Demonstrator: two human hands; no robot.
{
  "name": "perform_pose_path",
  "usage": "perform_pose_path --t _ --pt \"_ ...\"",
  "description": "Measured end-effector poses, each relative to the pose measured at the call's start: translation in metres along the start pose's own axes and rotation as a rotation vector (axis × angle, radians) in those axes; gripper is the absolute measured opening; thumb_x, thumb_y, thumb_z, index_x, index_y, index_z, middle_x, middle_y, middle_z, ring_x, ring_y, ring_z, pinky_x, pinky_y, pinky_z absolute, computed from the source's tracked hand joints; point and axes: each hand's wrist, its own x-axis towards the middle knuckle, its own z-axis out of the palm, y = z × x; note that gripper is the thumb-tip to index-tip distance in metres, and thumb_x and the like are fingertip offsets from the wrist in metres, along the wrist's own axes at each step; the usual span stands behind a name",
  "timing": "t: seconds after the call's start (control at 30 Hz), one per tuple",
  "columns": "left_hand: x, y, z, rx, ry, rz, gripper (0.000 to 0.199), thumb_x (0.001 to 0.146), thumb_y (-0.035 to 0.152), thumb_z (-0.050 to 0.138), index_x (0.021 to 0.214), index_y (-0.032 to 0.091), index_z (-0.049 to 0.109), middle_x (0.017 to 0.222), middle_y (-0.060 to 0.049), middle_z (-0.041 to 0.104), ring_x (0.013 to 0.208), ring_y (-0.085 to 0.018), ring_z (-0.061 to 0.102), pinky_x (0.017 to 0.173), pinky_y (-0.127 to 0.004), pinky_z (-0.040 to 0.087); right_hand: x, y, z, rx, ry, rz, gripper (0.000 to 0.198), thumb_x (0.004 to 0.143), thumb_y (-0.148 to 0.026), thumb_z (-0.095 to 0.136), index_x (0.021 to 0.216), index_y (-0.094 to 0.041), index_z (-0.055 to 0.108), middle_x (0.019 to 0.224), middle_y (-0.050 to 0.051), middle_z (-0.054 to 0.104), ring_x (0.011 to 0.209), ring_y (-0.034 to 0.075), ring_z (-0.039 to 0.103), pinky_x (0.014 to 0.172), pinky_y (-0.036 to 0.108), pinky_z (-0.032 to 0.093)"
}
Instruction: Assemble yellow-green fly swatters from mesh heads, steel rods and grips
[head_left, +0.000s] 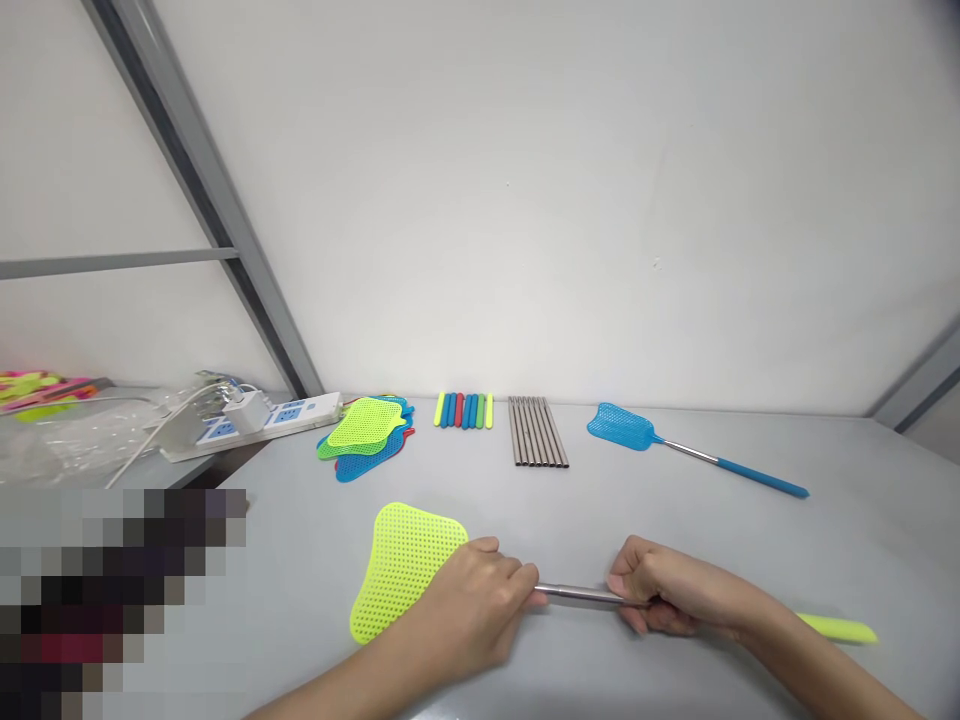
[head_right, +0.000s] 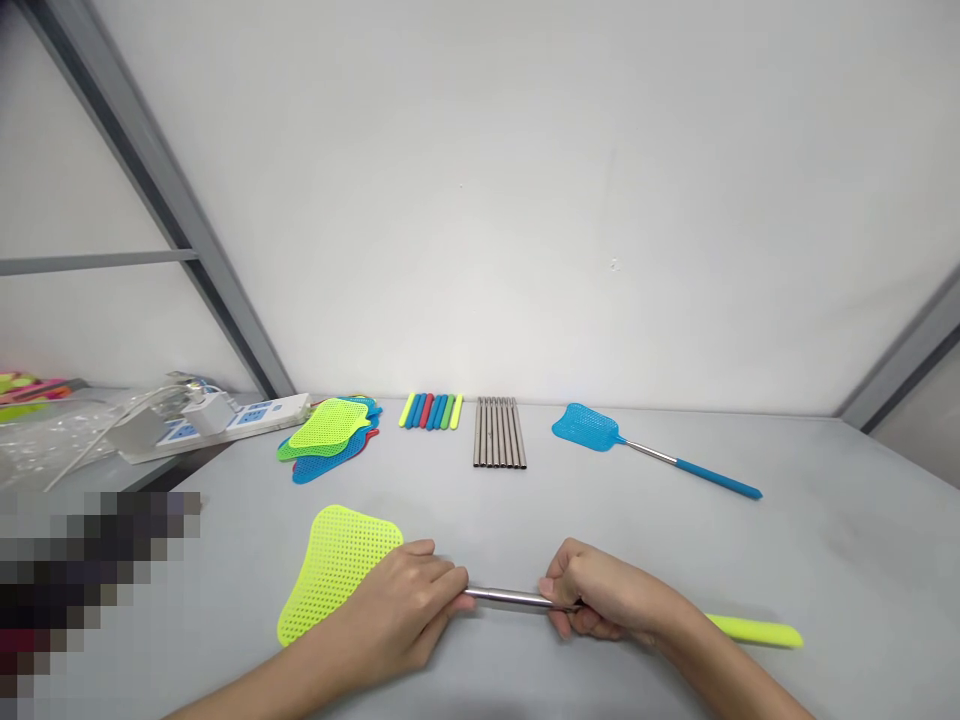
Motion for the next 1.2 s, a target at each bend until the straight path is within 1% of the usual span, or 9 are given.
perform_pose_path --t 0.1,0.2,0.33,0.43,0.57,0.7,0.83,1.0,1.2 --pt "-0.001 -0.002 -0.002 -0.022 -0.009 -0.025 0.023 0.086 0.023 0.033 0.065 0.017 0.039 0.056 0.001 0.055 0.049 -0.012 0.047 0.055 -0.027 0.026 0.001 0.001 0.003 -0.036 0.024 -0.013 0.026 0.070 -0.023 0.040 0.047 -0.014 0.048 0.032 -0.008 0.024 0.029 0.004 0.012 0.033 0.021 0.007" --pt "0.000 -0.006 -0.005 -0.054 -0.027 -0.058 0.025 0.086 0.025 0.033 0.064 0.017 0.039 0.056 0.001 0.055 0.049 -0.011 0.046 0.057 -0.027 0.026 0.003 0.002 0.004 -0.070 0.055 -0.058 0.035 0.078 -0.032 0.039 0.052 -0.013 0.052 0.035 -0.007 0.026 0.032 0.004 0.015 0.035 0.021 0.011" --pt "0.000 -0.011 -0.009 -0.096 -0.044 -0.088 0.028 0.087 0.029 0.032 0.064 0.017 0.041 0.055 0.002 0.054 0.049 -0.011 0.046 0.059 -0.027 0.028 0.001 0.000 0.003 -0.225 0.100 -0.114 0.042 0.083 -0.041 0.037 0.065 -0.011 0.059 0.040 -0.006 0.033 0.036 0.005 0.022 0.040 0.020 0.019" --pt "0.001 -0.013 -0.010 -0.137 -0.052 -0.104 0.029 0.087 0.030 0.032 0.064 0.017 0.044 0.054 0.002 0.054 0.049 -0.011 0.046 0.060 -0.027 0.029 -0.002 -0.003 0.001 -0.320 0.105 -0.112 0.046 0.083 -0.047 0.034 0.075 -0.011 0.061 0.045 -0.005 0.038 0.040 0.005 0.027 0.042 0.019 0.023" --pt "0.000 -0.014 -0.010 -0.186 -0.046 -0.110 0.032 0.088 0.032 0.032 0.065 0.017 0.048 0.054 0.001 0.054 0.053 -0.012 0.046 0.064 -0.028 0.031 -0.006 -0.007 -0.001 -0.418 0.101 -0.102 0.035 0.078 -0.046 0.046 0.079 -0.013 0.058 0.052 -0.003 0.045 0.046 0.007 0.034 0.043 0.018 0.024" --pt "0.000 -0.017 -0.011 -0.231 -0.028 -0.147 0.035 0.088 0.036 0.033 0.063 0.016 0.049 0.055 0.000 0.052 0.063 -0.014 0.047 0.061 -0.026 0.031 -0.008 -0.009 -0.002 -0.460 0.192 -0.129 0.026 0.076 -0.042 0.051 0.084 -0.017 0.053 0.057 -0.003 0.050 0.052 0.009 0.040 0.047 0.018 0.028" --pt "-0.001 -0.025 -0.012 -0.260 -0.019 -0.167 0.037 0.086 0.038 0.036 0.059 0.016 0.048 0.052 0.000 0.048 0.064 -0.014 0.044 0.058 -0.026 0.030 -0.009 -0.012 -0.002 -0.557 0.299 -0.173 0.027 0.076 -0.043 0.049 0.072 -0.017 0.053 0.058 -0.003 0.046 0.053 0.009 0.038 0.046 0.018 0.026" --pt "-0.003 -0.033 -0.012 -0.287 -0.033 -0.161 0.038 0.085 0.038 0.038 0.055 0.016 0.045 0.048 0.000 0.044 0.064 -0.015 0.043 0.055 -0.025 0.028 -0.008 -0.015 -0.007 -0.597 0.312 -0.178 0.031 0.076 -0.043 0.048 0.070 -0.015 0.059 0.057 -0.002 0.042 0.053 0.009 0.036 0.045 0.020 0.024" --pt "-0.005 -0.031 -0.008 -0.272 -0.060 -0.120 0.035 0.087 0.035 0.035 0.059 0.017 0.047 0.052 0.000 0.049 0.059 -0.013 0.045 0.054 -0.024 0.028 -0.009 -0.012 -0.010 -0.641 0.286 -0.207 0.030 0.075 -0.037 0.048 0.057 -0.014 0.051 0.051 -0.004 0.032 0.048 0.007 0.027 0.043 0.021 0.018"
